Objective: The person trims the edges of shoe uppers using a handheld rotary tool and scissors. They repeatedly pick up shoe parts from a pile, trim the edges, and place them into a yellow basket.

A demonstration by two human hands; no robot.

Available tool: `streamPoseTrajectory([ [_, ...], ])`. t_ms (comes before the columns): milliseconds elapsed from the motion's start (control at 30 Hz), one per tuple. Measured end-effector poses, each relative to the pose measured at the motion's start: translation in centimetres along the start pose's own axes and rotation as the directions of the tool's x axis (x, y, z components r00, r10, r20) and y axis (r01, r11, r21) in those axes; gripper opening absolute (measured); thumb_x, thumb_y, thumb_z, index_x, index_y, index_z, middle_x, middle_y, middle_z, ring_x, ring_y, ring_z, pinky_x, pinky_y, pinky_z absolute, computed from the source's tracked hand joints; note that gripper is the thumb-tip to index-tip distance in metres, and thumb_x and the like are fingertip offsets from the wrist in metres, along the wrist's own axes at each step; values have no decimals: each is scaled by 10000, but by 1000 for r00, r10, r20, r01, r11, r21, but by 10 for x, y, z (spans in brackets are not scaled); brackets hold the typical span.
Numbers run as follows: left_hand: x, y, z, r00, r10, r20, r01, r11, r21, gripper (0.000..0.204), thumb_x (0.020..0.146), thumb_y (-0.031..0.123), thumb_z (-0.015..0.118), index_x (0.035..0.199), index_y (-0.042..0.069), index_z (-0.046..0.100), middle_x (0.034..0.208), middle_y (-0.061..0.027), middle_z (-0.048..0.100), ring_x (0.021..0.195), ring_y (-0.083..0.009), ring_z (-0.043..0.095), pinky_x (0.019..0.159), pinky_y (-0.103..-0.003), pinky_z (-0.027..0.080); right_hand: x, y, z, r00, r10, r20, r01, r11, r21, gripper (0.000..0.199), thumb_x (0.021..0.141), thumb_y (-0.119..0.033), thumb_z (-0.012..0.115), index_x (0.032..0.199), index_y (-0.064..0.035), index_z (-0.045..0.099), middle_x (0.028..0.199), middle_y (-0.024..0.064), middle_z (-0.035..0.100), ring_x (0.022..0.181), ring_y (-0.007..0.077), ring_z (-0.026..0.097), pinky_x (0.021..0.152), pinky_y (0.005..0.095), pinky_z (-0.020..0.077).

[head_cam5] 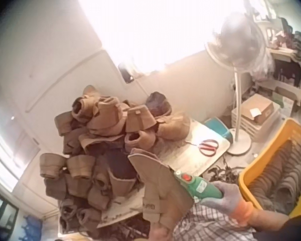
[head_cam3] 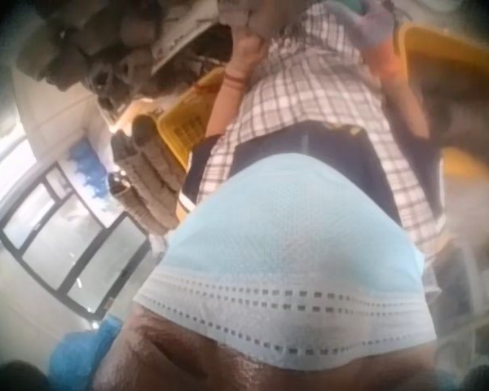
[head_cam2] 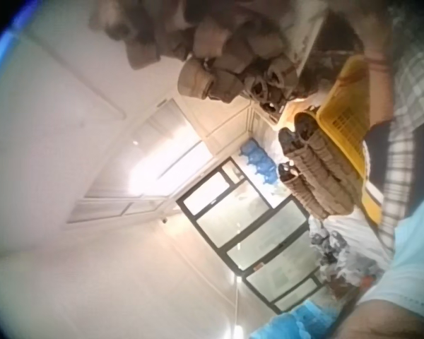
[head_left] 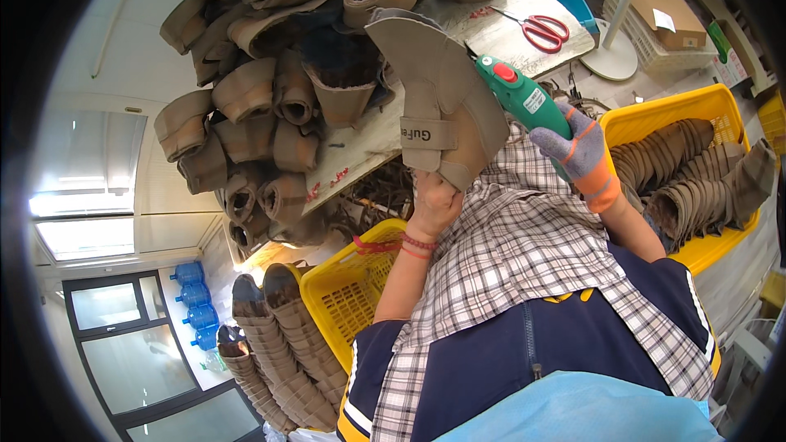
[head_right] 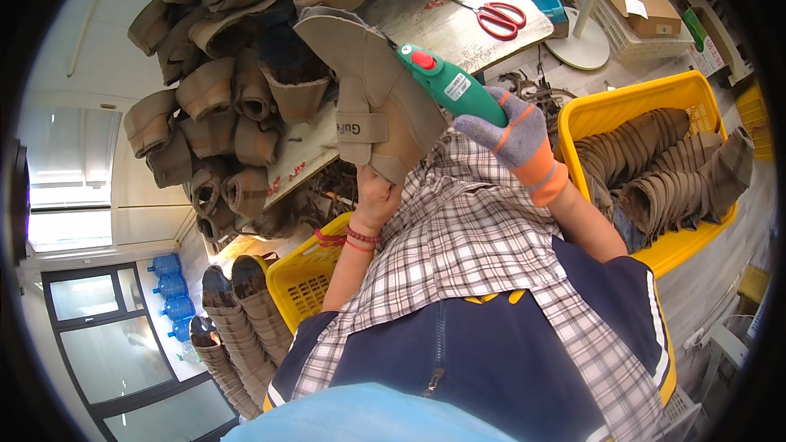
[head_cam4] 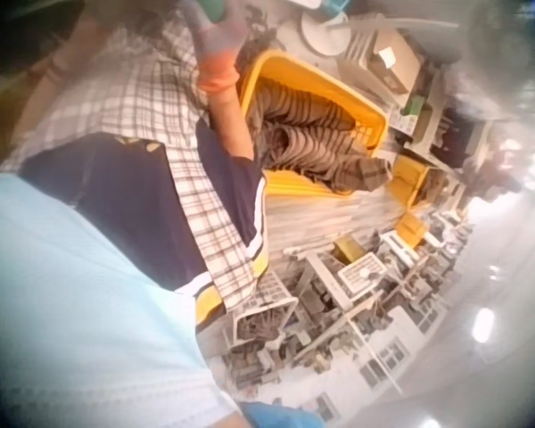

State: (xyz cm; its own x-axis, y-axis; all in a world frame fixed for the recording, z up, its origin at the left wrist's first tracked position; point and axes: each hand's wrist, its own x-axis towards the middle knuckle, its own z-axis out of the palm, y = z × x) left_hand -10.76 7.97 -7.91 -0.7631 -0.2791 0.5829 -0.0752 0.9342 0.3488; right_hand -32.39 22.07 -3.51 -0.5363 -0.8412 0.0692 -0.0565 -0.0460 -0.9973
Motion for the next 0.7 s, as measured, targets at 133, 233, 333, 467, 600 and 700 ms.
streamPoseTrajectory([
  [133,-18,4,-6,995,-82,-51,78,995,-64,266,707,-55,658,970,-14,666,1133,-187,599,1112,-372,518,970,-448,374,2,8,-7,997,45,-64,-41,997,67,441,767,-308,772,1047,-5,617,754,9,624,612,46,524,539,206,429],
  [233,-24,3,-20,967,-244,-70,227,956,-186,260,720,-45,672,978,-21,656,1130,-182,597,1073,-349,544,961,-421,385,9,19,-20,987,81,-138,-85,996,-23,441,782,-350,746,1027,-4,624,685,-6,592,577,52,506,515,222,413],
  [333,-9,0,-37,969,-241,-58,228,958,-175,248,757,-23,662,1004,-32,636,1063,-171,624,1034,-332,560,937,-398,395,26,47,-44,972,116,-204,-148,978,-149,423,792,-377,730,977,-7,640,628,-10,567,551,58,498,492,229,398],
  [467,33,-15,-29,977,-214,9,207,933,-294,212,782,18,654,988,-30,635,929,-162,646,874,-320,597,795,-376,443,55,60,-77,940,147,-308,-223,948,-229,475,808,-467,681,938,-11,650,580,9,550,513,89,506,476,250,389],
  [600,59,-37,0,883,-270,384,460,662,-592,239,852,54,605,1073,-37,608,977,-105,657,829,-179,602,730,-272,472,98,70,-118,899,138,-416,-317,859,-401,541,794,-551,650,893,-19,645,568,35,554,501,132,525,490,283,394],
  [700,59,-31,22,779,-199,595,624,341,-703,318,884,38,575,1192,-38,565,1089,-37,638,957,-105,575,850,-247,469,128,78,-135,888,109,-447,-314,854,-416,575,776,-567,660,894,-4,637,581,42,568,507,135,535,492,278,394],
])
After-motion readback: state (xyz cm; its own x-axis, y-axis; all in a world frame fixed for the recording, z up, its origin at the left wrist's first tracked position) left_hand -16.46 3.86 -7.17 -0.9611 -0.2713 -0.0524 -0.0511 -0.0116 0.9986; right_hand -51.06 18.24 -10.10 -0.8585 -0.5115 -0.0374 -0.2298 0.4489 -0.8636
